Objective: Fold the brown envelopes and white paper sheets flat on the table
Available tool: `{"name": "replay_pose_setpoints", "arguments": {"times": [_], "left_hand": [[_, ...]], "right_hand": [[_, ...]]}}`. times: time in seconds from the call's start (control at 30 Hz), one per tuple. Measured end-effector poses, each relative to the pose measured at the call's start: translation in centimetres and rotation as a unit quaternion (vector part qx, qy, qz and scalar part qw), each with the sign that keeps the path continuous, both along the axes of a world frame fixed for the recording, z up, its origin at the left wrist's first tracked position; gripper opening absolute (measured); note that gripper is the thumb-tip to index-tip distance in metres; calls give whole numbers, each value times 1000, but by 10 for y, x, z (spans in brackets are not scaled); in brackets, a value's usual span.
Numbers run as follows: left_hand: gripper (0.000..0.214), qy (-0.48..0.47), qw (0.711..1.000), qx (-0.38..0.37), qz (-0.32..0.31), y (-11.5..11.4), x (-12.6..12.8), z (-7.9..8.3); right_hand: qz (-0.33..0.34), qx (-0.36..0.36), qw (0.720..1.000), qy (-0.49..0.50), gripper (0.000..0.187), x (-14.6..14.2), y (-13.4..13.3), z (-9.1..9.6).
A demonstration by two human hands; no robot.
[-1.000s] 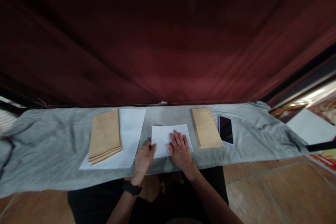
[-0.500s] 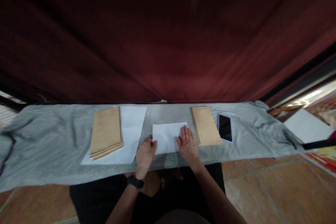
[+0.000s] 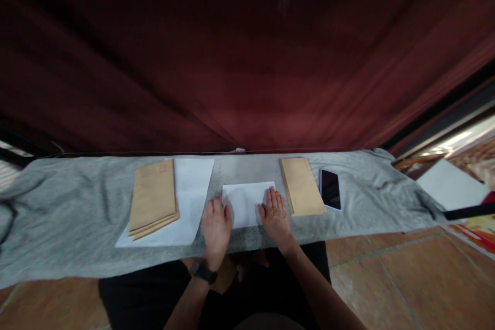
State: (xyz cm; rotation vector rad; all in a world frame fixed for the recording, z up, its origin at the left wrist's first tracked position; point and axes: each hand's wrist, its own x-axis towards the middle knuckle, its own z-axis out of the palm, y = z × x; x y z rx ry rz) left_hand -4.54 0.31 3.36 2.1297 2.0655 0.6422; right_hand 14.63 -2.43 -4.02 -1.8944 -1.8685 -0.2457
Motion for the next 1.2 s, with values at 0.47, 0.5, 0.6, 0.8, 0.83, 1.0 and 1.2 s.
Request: {"name": "replay_pose_setpoints", "arguments": {"times": [0.47, 0.5, 0.6, 0.8, 0.83, 1.0, 1.2], "left_hand": [[57, 78, 980, 17, -182, 21, 42, -52], [58, 83, 980, 20, -180, 21, 40, -52], [57, 103, 979, 13, -177, 22, 36, -52], [57, 136, 974, -8, -182, 24, 35, -49], [56, 134, 975, -6, -180, 25, 34, -49], [57, 101, 984, 6, -145, 28, 24, -51], [62, 72, 990, 31, -116, 26, 7, -55]], "right_hand": [[-25, -24, 999, 10, 56, -6, 3, 9], [-27, -36, 999, 19, 55, -10, 6, 12], [4, -90, 995, 47, 51, -23, 21, 23], [63, -107, 990, 59, 49, -37, 38, 25], [62, -98, 992, 54, 49, -35, 38, 23], [37, -58, 997, 26, 52, -18, 31, 12], [8, -25, 1000, 0, 58, -7, 23, 8]]}}
